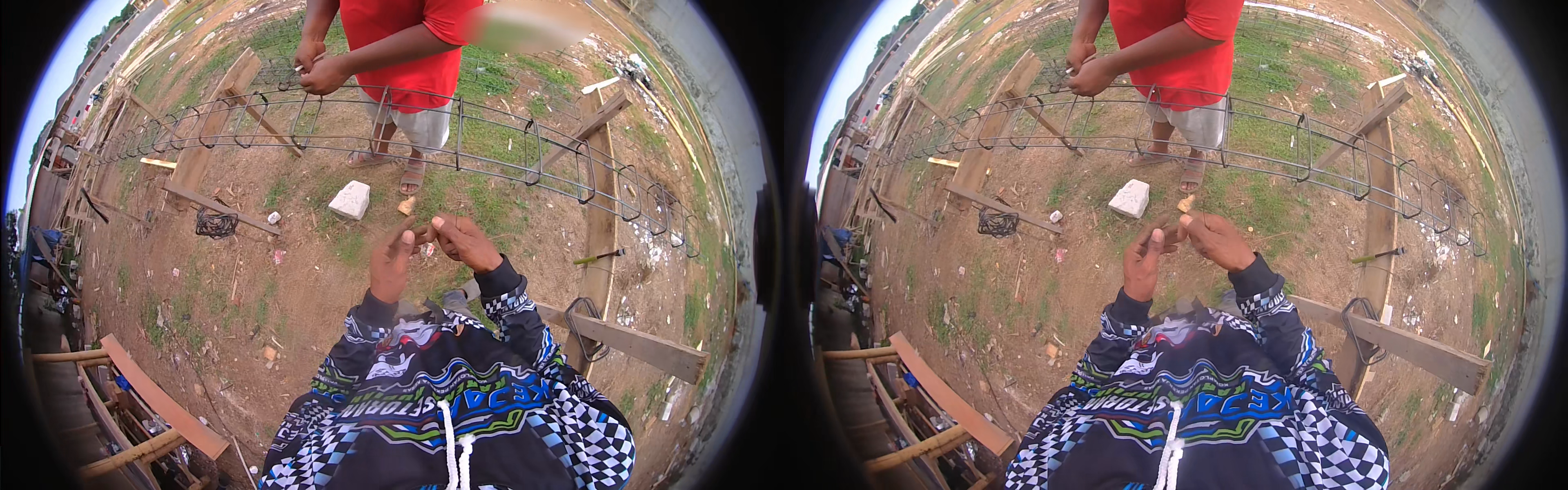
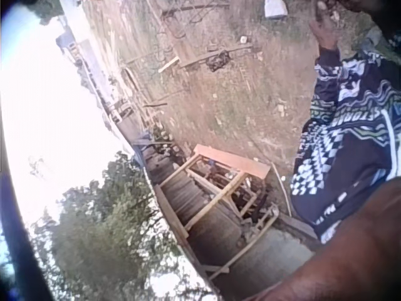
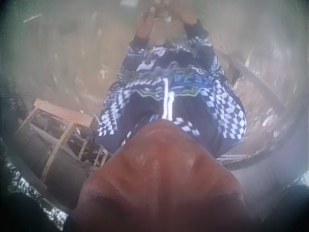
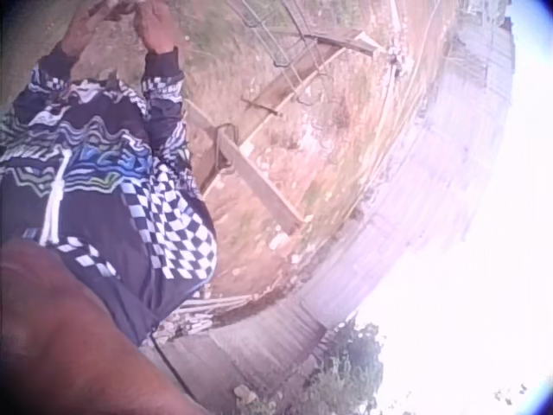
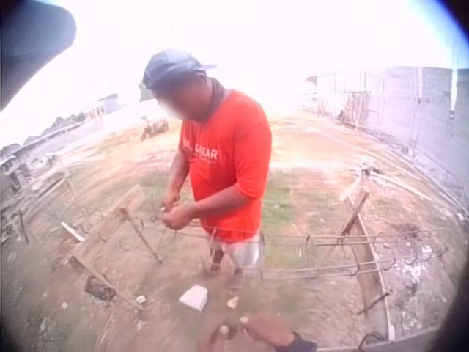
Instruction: The person uses pliers to twist and secure wire ties on a metal wire mesh frame laid on wooden supports. A coworker assists by holding and adjusting the frame. The person repeatedly cuts and twists wire segments to fasten the mesh structure.
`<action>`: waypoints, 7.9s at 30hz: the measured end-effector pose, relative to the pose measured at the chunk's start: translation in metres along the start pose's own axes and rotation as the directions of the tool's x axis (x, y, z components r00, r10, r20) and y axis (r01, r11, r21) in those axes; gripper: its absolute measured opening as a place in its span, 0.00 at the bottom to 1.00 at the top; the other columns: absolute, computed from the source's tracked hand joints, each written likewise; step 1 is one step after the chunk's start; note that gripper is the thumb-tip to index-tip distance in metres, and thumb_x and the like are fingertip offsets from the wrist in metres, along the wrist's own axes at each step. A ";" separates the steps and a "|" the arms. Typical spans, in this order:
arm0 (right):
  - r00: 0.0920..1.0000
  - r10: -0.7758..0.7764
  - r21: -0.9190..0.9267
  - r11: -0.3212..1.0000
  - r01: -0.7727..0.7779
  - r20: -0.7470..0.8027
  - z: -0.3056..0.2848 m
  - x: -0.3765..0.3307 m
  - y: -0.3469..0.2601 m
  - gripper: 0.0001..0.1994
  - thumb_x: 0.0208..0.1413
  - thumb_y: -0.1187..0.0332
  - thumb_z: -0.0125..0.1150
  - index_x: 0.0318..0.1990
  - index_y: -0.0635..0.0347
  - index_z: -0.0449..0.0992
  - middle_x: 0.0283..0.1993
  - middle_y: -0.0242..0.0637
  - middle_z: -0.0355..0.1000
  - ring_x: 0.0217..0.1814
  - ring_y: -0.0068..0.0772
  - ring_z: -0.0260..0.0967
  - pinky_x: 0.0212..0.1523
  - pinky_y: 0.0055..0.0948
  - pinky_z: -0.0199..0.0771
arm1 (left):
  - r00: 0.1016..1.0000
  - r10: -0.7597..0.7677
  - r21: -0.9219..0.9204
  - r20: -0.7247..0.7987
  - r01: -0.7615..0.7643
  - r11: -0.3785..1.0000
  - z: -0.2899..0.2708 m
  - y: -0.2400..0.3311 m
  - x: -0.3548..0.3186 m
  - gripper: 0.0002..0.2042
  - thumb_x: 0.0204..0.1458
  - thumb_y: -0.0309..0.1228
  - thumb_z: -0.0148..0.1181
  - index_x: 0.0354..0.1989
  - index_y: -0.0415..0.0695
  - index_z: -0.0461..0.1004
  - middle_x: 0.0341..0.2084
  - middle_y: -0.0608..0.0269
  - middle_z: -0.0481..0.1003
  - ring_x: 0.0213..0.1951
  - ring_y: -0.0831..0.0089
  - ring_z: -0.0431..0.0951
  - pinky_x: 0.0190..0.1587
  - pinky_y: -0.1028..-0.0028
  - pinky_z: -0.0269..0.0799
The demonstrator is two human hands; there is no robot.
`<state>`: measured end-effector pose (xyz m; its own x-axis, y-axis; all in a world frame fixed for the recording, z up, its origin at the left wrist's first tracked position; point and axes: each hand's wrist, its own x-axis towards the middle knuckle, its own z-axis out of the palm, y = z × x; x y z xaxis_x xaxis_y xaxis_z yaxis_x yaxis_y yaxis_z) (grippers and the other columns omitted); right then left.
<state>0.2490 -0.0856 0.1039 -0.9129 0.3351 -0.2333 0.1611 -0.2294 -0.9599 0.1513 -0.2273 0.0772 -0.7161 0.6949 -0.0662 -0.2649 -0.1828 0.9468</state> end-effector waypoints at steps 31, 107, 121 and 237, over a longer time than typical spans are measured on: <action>0.899 -0.001 -0.691 0.640 0.336 0.437 0.012 0.006 0.103 0.10 0.55 0.67 0.54 0.40 0.63 0.73 0.31 0.42 0.73 0.36 0.43 0.73 0.36 0.40 0.69 | 0.918 0.179 0.464 0.355 -0.339 0.818 -0.002 -0.001 -0.010 0.08 0.52 0.27 0.64 0.38 0.36 0.81 0.30 0.52 0.80 0.34 0.69 0.80 0.37 0.73 0.72; 0.867 0.152 -0.131 0.986 -0.101 0.475 0.013 -0.062 0.063 0.18 0.65 0.61 0.53 0.58 0.60 0.74 0.52 0.35 0.75 0.47 0.23 0.67 0.48 0.23 0.65 | 0.698 0.207 -0.538 -0.685 -0.677 0.501 -0.253 0.089 0.009 0.11 0.67 0.34 0.45 0.46 0.40 0.69 0.18 0.70 0.65 0.12 0.83 0.53 0.13 0.80 0.47; 0.937 0.237 -0.818 0.570 0.080 0.257 -0.046 -0.075 0.061 0.24 0.57 0.54 0.59 0.58 0.57 0.72 0.46 0.41 0.77 0.51 0.47 0.73 0.51 0.40 0.71 | 0.922 0.207 -0.561 -0.327 -0.366 0.742 -0.062 0.037 0.057 0.09 0.66 0.36 0.48 0.44 0.43 0.70 0.18 0.72 0.65 0.14 0.85 0.55 0.15 0.80 0.51; 0.455 0.171 0.358 0.860 0.364 -0.874 -0.311 -0.070 0.081 0.13 0.66 0.63 0.47 0.43 0.61 0.75 0.18 0.22 0.56 0.16 0.14 0.50 0.17 0.21 0.48 | 0.691 -0.324 0.654 0.646 -0.283 0.702 0.407 -0.199 0.211 0.22 0.50 0.45 0.67 0.23 0.33 0.81 0.13 0.56 0.76 0.18 0.74 0.76 0.24 0.70 0.70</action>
<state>0.4429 0.1564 -0.0062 -0.0600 0.9117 -0.4065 -0.3282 -0.4026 -0.8545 0.3156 0.2382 0.0028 0.0079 0.9889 -0.1486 0.4391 0.1301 0.8890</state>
